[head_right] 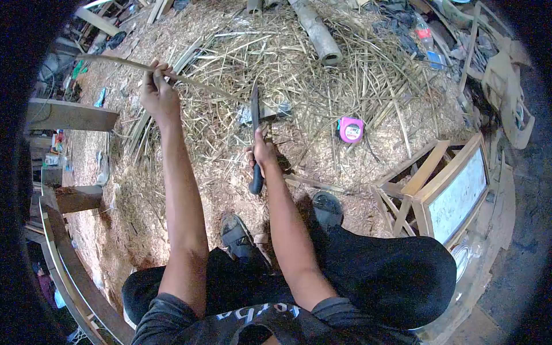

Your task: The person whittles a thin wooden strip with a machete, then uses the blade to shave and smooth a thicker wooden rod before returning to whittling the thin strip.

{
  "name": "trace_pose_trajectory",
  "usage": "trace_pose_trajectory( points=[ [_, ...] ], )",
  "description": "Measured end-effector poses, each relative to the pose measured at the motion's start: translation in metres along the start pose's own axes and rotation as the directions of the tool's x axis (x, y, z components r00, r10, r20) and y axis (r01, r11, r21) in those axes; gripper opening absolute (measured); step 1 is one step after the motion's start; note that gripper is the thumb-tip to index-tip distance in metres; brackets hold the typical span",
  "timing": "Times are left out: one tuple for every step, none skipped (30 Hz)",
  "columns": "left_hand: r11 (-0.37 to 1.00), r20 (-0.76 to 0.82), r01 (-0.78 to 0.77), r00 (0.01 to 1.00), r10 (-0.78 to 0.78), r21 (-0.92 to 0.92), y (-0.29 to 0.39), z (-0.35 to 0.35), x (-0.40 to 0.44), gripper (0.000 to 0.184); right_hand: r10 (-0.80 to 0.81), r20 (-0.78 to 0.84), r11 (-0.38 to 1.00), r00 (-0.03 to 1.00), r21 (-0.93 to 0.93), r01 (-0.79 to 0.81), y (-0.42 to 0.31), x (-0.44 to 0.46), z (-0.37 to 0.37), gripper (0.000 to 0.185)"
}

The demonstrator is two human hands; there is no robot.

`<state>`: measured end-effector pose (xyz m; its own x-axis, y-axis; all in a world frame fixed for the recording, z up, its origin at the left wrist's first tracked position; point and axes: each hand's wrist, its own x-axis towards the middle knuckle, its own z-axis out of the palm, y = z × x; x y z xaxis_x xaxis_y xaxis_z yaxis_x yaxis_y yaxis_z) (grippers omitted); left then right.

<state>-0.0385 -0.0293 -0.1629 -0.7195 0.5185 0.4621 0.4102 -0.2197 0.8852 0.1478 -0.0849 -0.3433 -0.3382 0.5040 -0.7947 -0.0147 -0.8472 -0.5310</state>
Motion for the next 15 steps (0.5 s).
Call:
trace_pose_trajectory(
  points=[
    [0.997, 0.001, 0.005, 1.0, -0.004, -0.082, -0.004, -0.002, 0.003, 0.024, -0.003, 0.02, 1.0, 1.0, 0.016, 0.003, 0.001, 0.002, -0.001, 0.073],
    [0.998, 0.049, 0.003, 0.999, 0.0, -0.069, -0.007, -0.006, 0.004, 0.023, -0.005, 0.022, 1.0, 1.0, 0.017, 0.004, 0.002, 0.004, -0.002, 0.073],
    [0.998, 0.049, 0.0, 0.999, 0.003, -0.067, -0.003, -0.006, 0.001, 0.023, -0.002, -0.001, 1.0, 1.0, -0.002, 0.002, 0.002, 0.002, -0.001, 0.073],
    [0.986, 0.098, 0.039, 0.995, -0.024, -0.161, 0.0, -0.006, -0.003, 0.022, -0.001, -0.024, 1.0, 1.0, -0.021, 0.0, 0.001, 0.0, 0.0, 0.073],
    [0.964, 0.15, 0.084, 0.988, -0.047, -0.252, 0.004, -0.005, -0.006, 0.022, -0.001, -0.022, 1.0, 1.0, -0.021, 0.0, 0.004, 0.003, 0.003, 0.073],
    [0.958, 0.166, 0.071, 0.986, -0.024, -0.279, 0.003, -0.003, -0.009, 0.021, -0.094, -0.059, 0.988, 0.994, -0.131, 0.086, 0.007, 0.007, 0.006, 0.073],
    [0.957, 0.164, 0.07, 0.986, -0.024, -0.28, 0.002, -0.001, -0.01, 0.021, -0.19, -0.086, 0.956, 0.978, -0.244, 0.164, 0.01, 0.012, 0.01, 0.072],
    [0.957, 0.173, 0.051, 0.985, -0.001, -0.286, 0.001, 0.001, -0.01, 0.021, -0.19, -0.084, 0.955, 0.978, -0.246, 0.165, 0.012, 0.017, 0.013, 0.072],
    [0.957, 0.181, 0.033, 0.983, 0.021, -0.29, 0.002, 0.004, -0.01, 0.02, -0.365, -0.066, 0.872, 0.929, -0.372, 0.316, 0.01, 0.017, 0.018, 0.075],
    [0.95, 0.21, 0.038, 0.977, 0.029, -0.309, 0.002, 0.006, -0.011, 0.02, -0.523, -0.023, 0.75, 0.852, -0.488, 0.447, 0.008, 0.017, 0.024, 0.078],
    [0.951, 0.206, 0.041, 0.978, 0.024, -0.305, 0.003, 0.008, -0.011, 0.02, -0.657, 0.041, 0.594, 0.752, -0.587, 0.551, 0.008, 0.016, 0.028, 0.082],
    [0.957, 0.189, 0.025, 0.981, 0.031, -0.289, 0.003, 0.01, -0.011, 0.02, -0.593, 0.004, 0.707, 0.805, -0.475, 0.524, -0.011, -0.013, 0.039, 0.079],
    [0.962, 0.174, 0.008, 0.984, 0.042, -0.274, 0.002, 0.012, -0.011, 0.02, -0.618, -0.031, 0.677, 0.786, -0.529, 0.512, -0.012, -0.009, 0.048, 0.077],
    [0.956, 0.169, 0.014, 0.985, 0.037, -0.294, 0.002, 0.013, -0.011, 0.021, -0.63, -0.023, 0.65, 0.776, -0.563, 0.511, -0.013, -0.008, 0.05, 0.077],
    [0.956, 0.167, 0.013, 0.985, 0.038, -0.293, 0.0, 0.013, -0.01, 0.021, -0.643, -0.013, 0.62, 0.765, -0.595, 0.511, -0.012, -0.005, 0.05, 0.076]
  ],
)
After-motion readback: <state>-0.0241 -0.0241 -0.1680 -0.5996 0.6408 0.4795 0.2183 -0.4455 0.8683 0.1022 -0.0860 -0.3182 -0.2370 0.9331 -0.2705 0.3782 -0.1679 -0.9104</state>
